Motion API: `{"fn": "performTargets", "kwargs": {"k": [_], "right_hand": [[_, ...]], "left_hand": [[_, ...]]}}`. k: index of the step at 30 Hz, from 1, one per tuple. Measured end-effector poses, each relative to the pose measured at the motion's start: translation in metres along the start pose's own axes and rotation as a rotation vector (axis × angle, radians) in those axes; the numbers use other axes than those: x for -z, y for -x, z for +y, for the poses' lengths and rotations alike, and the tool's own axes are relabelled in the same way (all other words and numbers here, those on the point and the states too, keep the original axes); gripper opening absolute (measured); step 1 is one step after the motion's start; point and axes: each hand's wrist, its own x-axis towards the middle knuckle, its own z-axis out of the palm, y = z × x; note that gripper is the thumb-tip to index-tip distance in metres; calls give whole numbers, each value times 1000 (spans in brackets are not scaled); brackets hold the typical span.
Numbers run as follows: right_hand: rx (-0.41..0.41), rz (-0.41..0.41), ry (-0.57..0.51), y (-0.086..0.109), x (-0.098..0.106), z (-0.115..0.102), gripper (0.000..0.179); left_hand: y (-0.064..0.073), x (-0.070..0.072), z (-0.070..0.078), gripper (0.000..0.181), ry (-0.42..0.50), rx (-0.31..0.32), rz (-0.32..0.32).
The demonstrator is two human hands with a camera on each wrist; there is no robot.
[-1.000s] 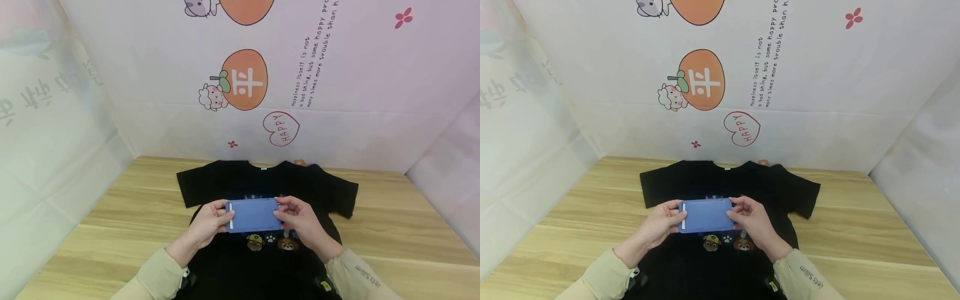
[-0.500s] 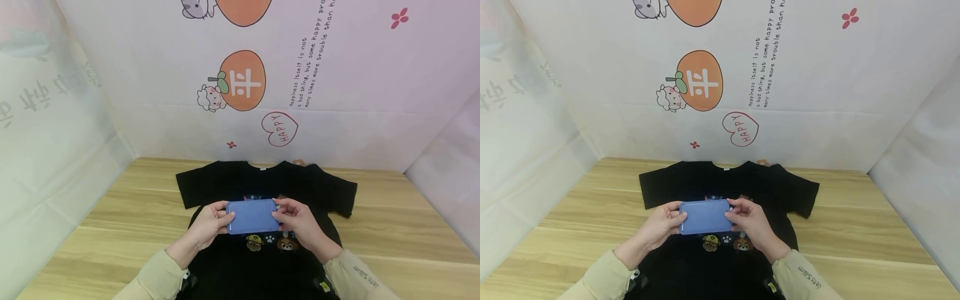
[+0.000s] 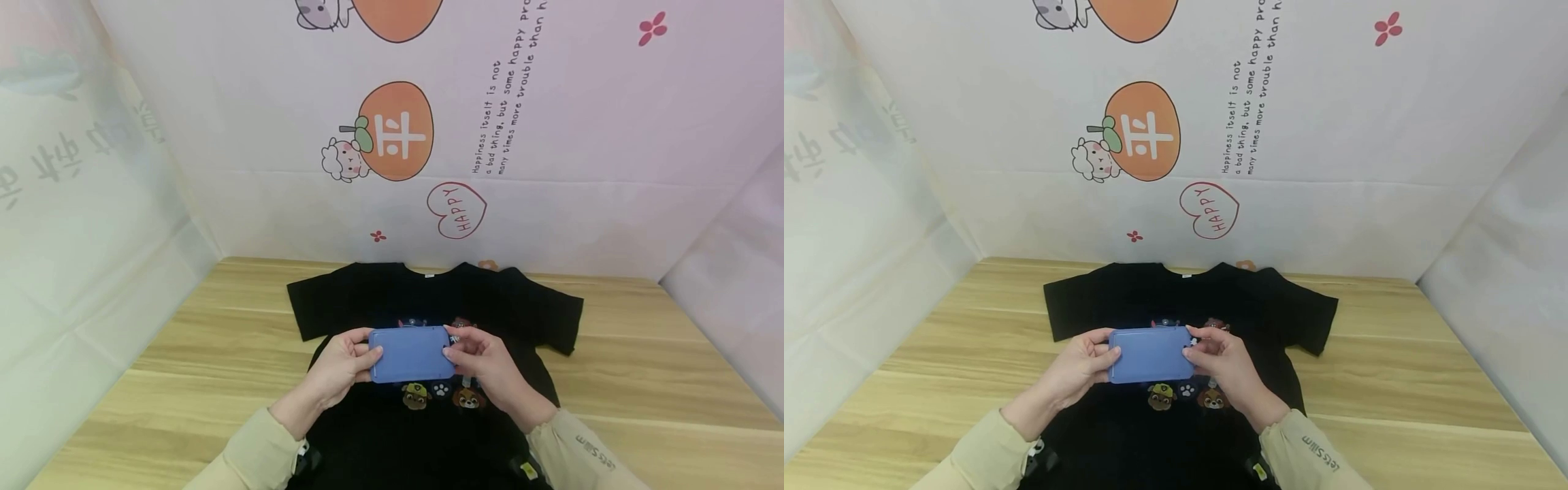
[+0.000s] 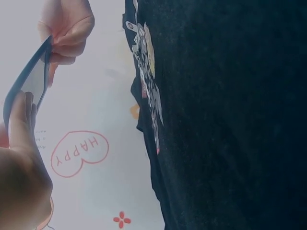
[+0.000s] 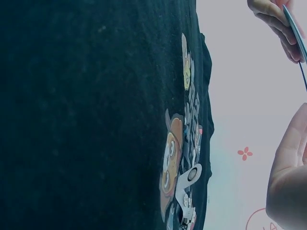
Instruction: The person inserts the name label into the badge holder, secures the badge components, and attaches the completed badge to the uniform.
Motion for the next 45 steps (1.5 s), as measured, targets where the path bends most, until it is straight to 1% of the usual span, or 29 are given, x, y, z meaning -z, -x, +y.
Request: {"fn": "performTargets", "kwargs": {"k": [4, 8, 15, 20, 24, 27, 31, 38, 42, 45], "right_hand": [[0, 2, 13, 0, -1, 1, 50], [-2, 13, 16, -1, -3, 1, 50], [-10, 8, -29, -1, -6, 2, 49], [-22, 7, -22, -1, -6, 0, 48], [-28, -1, 0, -2, -6, -2, 49], [-22, -29, 21, -3, -3, -2, 48], [-18, -50, 60, -3, 3, -6, 46], [-39, -9, 86, -8, 25, -12, 45], [-36, -2, 148, -14, 41, -12, 45], [-44, -15, 218, -18, 53, -10, 45]], "left_hand": [[1, 1, 1, 36, -4, -4, -16], [2, 2, 1, 37, -9, -6, -16], [3, 4, 0, 38, -28, -3, -19], [2, 5, 0, 39, -39, -14, -30], [2, 4, 0, 38, -38, -10, -14], [2, 3, 0, 37, -34, -4, -1], [2, 3, -1, 38, -24, -9, -1], [3, 8, -2, 40, 10, -12, -2], [5, 10, -2, 41, 16, -10, -8], [6, 12, -3, 42, 20, -9, -12]]}}
